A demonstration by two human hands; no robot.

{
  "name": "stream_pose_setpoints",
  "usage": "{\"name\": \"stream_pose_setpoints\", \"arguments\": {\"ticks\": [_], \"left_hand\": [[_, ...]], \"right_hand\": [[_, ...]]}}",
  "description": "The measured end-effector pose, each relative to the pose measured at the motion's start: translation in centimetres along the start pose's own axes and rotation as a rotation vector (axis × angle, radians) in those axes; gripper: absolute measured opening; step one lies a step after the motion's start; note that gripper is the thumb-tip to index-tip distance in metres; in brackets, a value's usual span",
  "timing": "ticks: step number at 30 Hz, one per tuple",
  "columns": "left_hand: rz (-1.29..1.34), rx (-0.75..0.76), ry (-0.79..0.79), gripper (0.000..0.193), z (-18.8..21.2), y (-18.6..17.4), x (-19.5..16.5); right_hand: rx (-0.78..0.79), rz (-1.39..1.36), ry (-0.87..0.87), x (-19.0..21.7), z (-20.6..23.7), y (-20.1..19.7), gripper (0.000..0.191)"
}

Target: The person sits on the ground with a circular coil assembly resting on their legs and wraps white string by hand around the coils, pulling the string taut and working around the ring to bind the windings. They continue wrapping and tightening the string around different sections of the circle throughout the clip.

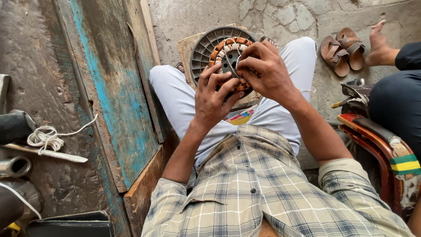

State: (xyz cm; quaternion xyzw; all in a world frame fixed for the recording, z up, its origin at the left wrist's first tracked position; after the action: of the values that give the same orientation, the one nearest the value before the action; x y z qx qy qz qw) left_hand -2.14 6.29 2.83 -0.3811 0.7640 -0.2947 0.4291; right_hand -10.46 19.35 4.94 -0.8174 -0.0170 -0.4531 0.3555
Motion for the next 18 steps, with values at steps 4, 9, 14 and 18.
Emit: {"name": "stream_pose_setpoints", "arguments": {"ticks": [4,9,14,18], "left_hand": [[-0.047,0.0,0.047,0.037,0.1,-0.1,-0.5],[-0.047,0.009,0.039,0.039,-0.1,-0.1,-0.3],[-0.027,0.008,0.005,0.05,-0.1,0.2,-0.2],[-0.051,-0.026,-0.025,0.047,-0.1,0.3,0.1]], "right_hand": [[0.019,0.019,0.038,-0.4,-0.6,0.1,0.012],[-0.016,0.029,0.019,-0.6,-0.7,-0.1,0.016],[-0.361,-0.192,0.138,-4.1,2.7,-2.2,0.04],[0.072,-0.341,0.387,-7.4,9.1,1.1,0.037]]}}
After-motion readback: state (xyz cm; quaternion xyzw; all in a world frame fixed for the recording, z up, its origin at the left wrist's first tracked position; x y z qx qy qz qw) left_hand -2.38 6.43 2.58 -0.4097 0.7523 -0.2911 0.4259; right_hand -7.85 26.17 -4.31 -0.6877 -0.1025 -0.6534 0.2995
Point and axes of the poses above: each hand's wrist, its own z-axis away from the middle knuckle, its own y-axis out of the palm, x = y × z, the point moved 8 cm from there along -z, towards the middle knuckle, and after that the axes turned 9 degrees about -z, right-handed, at the moved point
